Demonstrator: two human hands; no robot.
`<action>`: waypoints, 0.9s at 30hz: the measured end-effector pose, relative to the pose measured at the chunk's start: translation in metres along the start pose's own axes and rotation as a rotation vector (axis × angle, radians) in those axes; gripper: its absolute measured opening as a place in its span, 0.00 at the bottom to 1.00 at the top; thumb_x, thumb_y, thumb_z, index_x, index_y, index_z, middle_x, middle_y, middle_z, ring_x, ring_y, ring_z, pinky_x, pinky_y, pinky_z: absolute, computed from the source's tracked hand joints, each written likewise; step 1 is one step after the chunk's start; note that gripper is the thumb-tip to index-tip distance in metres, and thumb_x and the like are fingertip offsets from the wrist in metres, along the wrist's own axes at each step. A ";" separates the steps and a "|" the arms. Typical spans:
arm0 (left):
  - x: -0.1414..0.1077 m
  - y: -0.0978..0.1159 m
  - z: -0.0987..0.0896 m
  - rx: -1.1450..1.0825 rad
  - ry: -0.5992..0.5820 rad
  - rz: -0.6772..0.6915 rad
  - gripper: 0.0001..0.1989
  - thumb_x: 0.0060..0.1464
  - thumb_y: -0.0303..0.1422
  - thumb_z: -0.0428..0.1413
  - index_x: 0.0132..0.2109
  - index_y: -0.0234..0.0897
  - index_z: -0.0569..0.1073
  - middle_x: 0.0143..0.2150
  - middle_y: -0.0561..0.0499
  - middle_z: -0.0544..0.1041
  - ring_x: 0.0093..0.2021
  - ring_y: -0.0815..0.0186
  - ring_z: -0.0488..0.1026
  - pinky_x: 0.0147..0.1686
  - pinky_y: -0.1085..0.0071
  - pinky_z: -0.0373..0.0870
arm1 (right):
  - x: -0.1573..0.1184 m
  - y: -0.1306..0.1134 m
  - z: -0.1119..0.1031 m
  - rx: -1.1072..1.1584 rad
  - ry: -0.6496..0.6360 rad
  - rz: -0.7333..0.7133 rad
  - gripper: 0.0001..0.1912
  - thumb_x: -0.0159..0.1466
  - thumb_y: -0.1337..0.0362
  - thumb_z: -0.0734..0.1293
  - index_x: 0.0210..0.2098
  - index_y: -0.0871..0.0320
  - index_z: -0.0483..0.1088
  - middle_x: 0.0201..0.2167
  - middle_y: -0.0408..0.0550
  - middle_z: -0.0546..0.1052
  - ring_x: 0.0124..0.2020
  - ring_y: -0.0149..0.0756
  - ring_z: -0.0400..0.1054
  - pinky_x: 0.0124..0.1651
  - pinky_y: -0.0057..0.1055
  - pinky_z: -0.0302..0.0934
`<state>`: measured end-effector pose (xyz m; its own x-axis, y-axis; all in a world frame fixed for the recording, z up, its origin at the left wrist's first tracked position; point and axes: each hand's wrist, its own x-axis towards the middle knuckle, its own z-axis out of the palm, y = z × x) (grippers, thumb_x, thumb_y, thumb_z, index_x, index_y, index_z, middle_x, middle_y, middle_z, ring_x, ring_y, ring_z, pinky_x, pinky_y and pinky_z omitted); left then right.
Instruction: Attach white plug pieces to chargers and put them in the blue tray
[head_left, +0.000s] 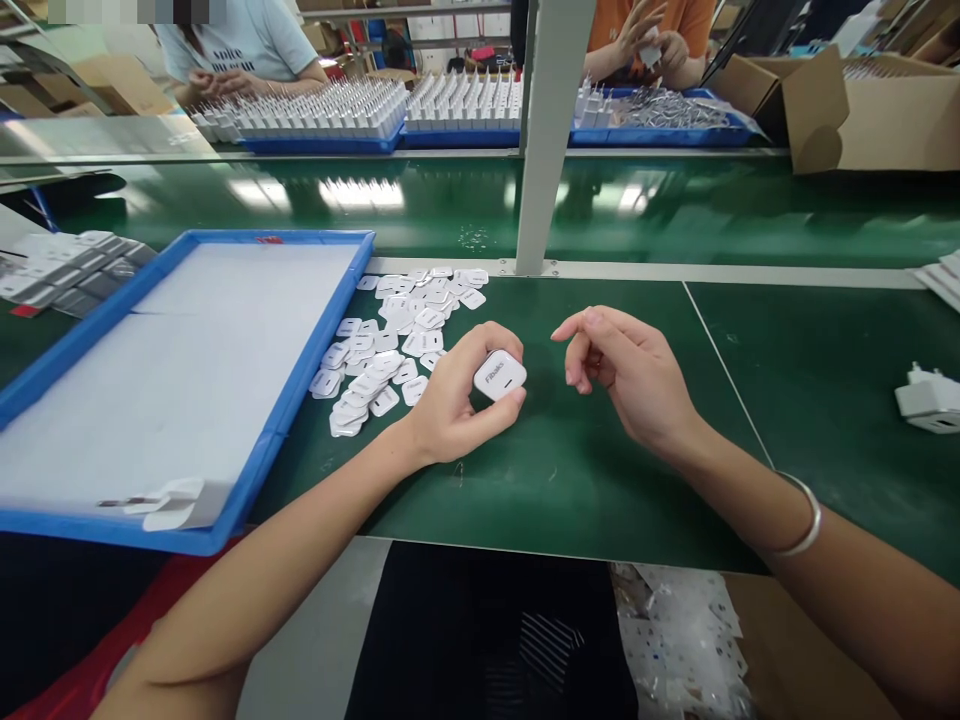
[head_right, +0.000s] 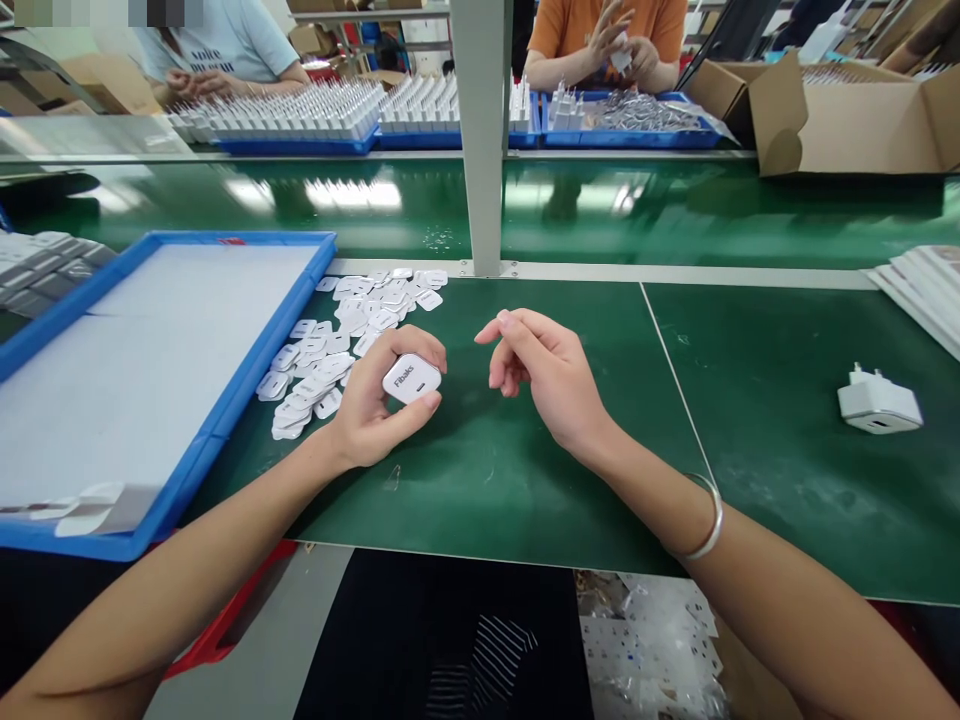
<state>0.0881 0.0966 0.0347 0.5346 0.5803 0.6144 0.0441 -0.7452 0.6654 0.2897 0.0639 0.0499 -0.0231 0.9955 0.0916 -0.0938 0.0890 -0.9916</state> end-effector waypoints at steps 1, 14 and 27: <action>0.000 0.000 0.000 0.009 0.008 -0.005 0.08 0.58 0.31 0.57 0.43 0.38 0.66 0.38 0.49 0.71 0.36 0.66 0.70 0.34 0.67 0.66 | 0.001 0.002 0.000 -0.005 -0.001 -0.001 0.17 0.70 0.53 0.64 0.33 0.57 0.75 0.20 0.43 0.72 0.21 0.28 0.62 0.25 0.27 0.59; 0.000 0.004 0.002 0.051 0.010 0.008 0.05 0.59 0.31 0.57 0.35 0.37 0.68 0.31 0.52 0.72 0.29 0.70 0.67 0.30 0.71 0.65 | 0.004 0.014 0.003 -0.072 -0.084 0.066 0.17 0.69 0.54 0.65 0.30 0.59 0.75 0.19 0.43 0.72 0.21 0.27 0.63 0.26 0.24 0.59; -0.001 -0.002 -0.002 -0.004 0.013 -0.165 0.15 0.64 0.36 0.50 0.29 0.37 0.69 0.26 0.52 0.71 0.27 0.68 0.65 0.31 0.70 0.63 | 0.010 0.017 -0.007 -0.327 -0.084 -0.025 0.18 0.70 0.53 0.63 0.30 0.58 0.73 0.21 0.43 0.73 0.22 0.30 0.65 0.29 0.28 0.60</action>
<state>0.0857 0.0986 0.0334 0.5092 0.6990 0.5021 0.1273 -0.6382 0.7593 0.2947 0.0760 0.0330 -0.1077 0.9881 0.1098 0.2283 0.1320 -0.9646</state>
